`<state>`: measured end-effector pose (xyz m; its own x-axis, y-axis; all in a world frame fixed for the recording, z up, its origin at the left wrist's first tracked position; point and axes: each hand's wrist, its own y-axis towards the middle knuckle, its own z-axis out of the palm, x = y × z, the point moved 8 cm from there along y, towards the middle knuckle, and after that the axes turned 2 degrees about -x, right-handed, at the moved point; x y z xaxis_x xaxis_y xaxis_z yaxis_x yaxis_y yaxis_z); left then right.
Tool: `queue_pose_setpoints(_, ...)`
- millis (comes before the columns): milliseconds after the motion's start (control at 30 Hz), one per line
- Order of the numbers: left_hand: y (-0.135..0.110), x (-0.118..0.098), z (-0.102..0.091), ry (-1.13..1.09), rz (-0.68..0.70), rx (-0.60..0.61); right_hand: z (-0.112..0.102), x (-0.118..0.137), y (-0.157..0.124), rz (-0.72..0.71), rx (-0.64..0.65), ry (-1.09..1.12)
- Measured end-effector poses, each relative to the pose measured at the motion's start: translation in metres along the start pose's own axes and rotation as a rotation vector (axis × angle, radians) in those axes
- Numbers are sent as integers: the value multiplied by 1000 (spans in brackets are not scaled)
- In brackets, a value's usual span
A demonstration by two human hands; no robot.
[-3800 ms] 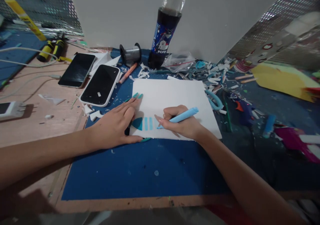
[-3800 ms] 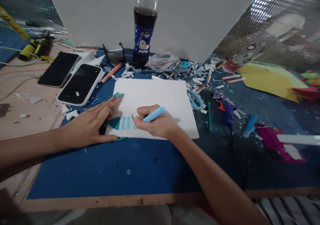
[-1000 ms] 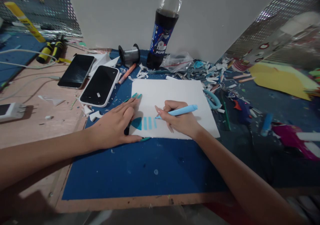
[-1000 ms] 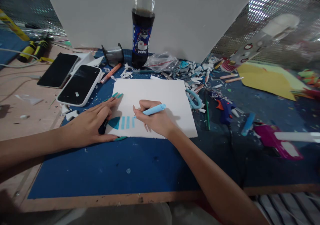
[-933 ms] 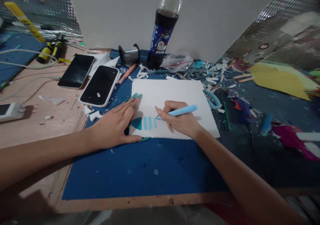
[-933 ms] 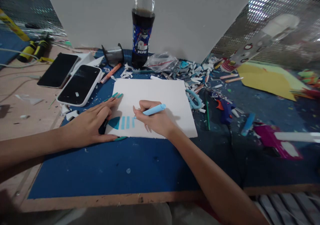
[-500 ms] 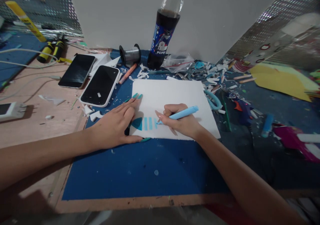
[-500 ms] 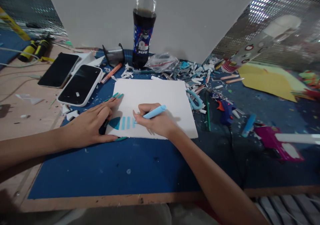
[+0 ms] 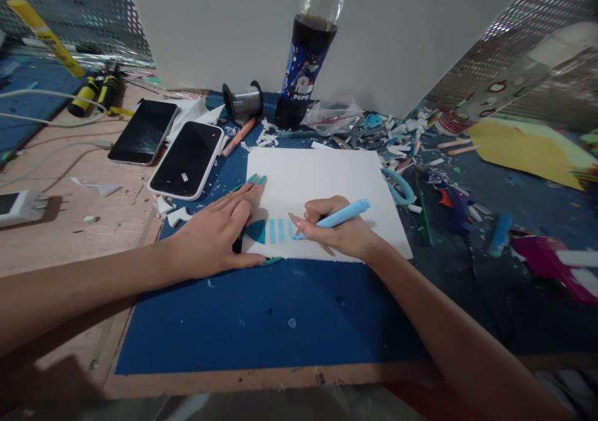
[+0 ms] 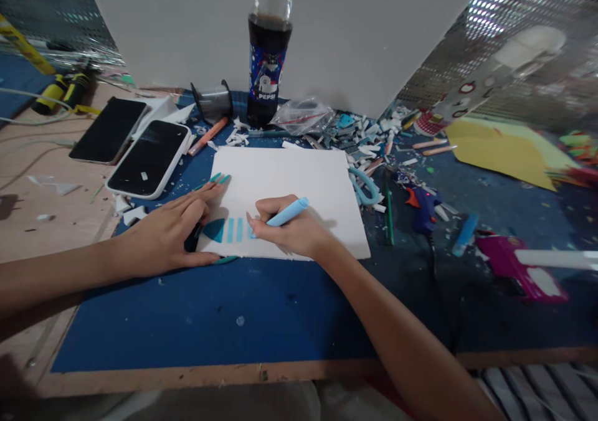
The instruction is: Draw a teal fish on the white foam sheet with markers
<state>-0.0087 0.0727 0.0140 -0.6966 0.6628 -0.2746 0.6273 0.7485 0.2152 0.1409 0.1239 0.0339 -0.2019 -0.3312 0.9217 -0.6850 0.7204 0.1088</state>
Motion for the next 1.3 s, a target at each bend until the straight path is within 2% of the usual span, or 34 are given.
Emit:
queue_pose_setpoints(433,1,-3,-2,47,37,-28,0,-5,-3,49,15,30)
queue_pose_setpoints(767,1,-1,-1,31,27,19,-24,-7,-9,68,-288,233)
queue_pose_setpoints(933,1,3,-6,10,9,43,-23,-5,-11,96,-218,192)
queue_pose_setpoints(1133,1,9,-7,5,-23,84,-23,-3,-12,96,-227,101)
queue_pose_setpoints(1300,-3,7,-4,31,-51,-20,-19,-5,-7,103,-203,82)
